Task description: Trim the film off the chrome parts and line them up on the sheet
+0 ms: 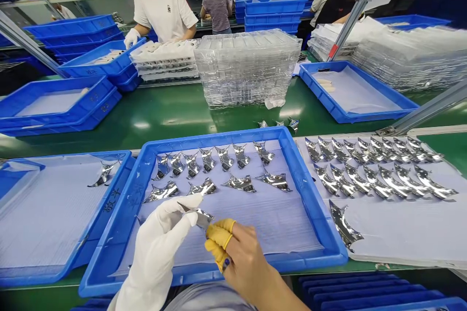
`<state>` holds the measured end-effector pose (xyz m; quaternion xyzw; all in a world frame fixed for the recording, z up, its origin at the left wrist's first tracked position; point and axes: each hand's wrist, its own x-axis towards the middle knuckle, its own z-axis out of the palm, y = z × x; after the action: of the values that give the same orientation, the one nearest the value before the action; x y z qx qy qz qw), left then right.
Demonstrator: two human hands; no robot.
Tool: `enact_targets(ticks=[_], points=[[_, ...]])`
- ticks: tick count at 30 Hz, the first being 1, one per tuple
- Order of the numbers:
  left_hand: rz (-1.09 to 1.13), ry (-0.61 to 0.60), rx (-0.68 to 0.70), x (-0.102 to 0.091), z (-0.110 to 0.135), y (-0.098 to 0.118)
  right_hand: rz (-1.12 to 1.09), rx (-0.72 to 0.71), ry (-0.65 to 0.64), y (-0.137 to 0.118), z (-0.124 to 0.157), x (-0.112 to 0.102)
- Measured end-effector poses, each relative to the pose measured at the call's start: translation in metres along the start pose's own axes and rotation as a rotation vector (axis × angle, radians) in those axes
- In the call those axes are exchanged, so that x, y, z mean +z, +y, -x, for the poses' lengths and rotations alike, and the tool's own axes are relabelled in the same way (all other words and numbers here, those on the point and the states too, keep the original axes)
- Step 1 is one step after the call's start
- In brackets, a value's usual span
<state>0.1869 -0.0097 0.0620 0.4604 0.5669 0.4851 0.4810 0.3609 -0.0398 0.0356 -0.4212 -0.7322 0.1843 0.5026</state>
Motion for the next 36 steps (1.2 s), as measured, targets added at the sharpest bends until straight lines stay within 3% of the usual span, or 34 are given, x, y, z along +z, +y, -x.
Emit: enact_targets(ticks=[4,10,12,16,18,22,27,32,36], points=[[-0.036,0.042,0.012,-0.004,0.002,-0.004,0.087,-0.085,0.032,-0.004,-0.002,0.0],[0.062,0.096,-0.002,-0.008,0.002,0.002,0.073,-0.041,0.059,-0.009,-0.006,-0.005],[0.038,0.065,-0.004,-0.006,0.001,0.002,0.083,-0.044,0.062,-0.01,-0.008,-0.005],[0.009,0.007,0.139,0.0,0.0,-0.002,0.133,-0.083,0.058,-0.009,-0.006,-0.004],[0.01,0.041,0.206,0.002,0.0,-0.003,0.157,-0.107,0.047,-0.007,-0.002,-0.003],[-0.018,0.153,0.204,0.002,0.002,-0.001,0.195,-0.17,0.026,-0.002,0.002,-0.006],[-0.091,0.109,0.451,-0.001,0.005,0.003,0.145,-0.19,0.062,0.003,-0.001,-0.003],[-0.23,0.083,0.763,0.0,0.01,0.009,-0.048,-0.033,0.064,0.012,-0.003,0.01],[-0.321,0.006,0.838,-0.002,0.012,0.014,-0.228,0.094,0.035,0.015,-0.004,0.016]])
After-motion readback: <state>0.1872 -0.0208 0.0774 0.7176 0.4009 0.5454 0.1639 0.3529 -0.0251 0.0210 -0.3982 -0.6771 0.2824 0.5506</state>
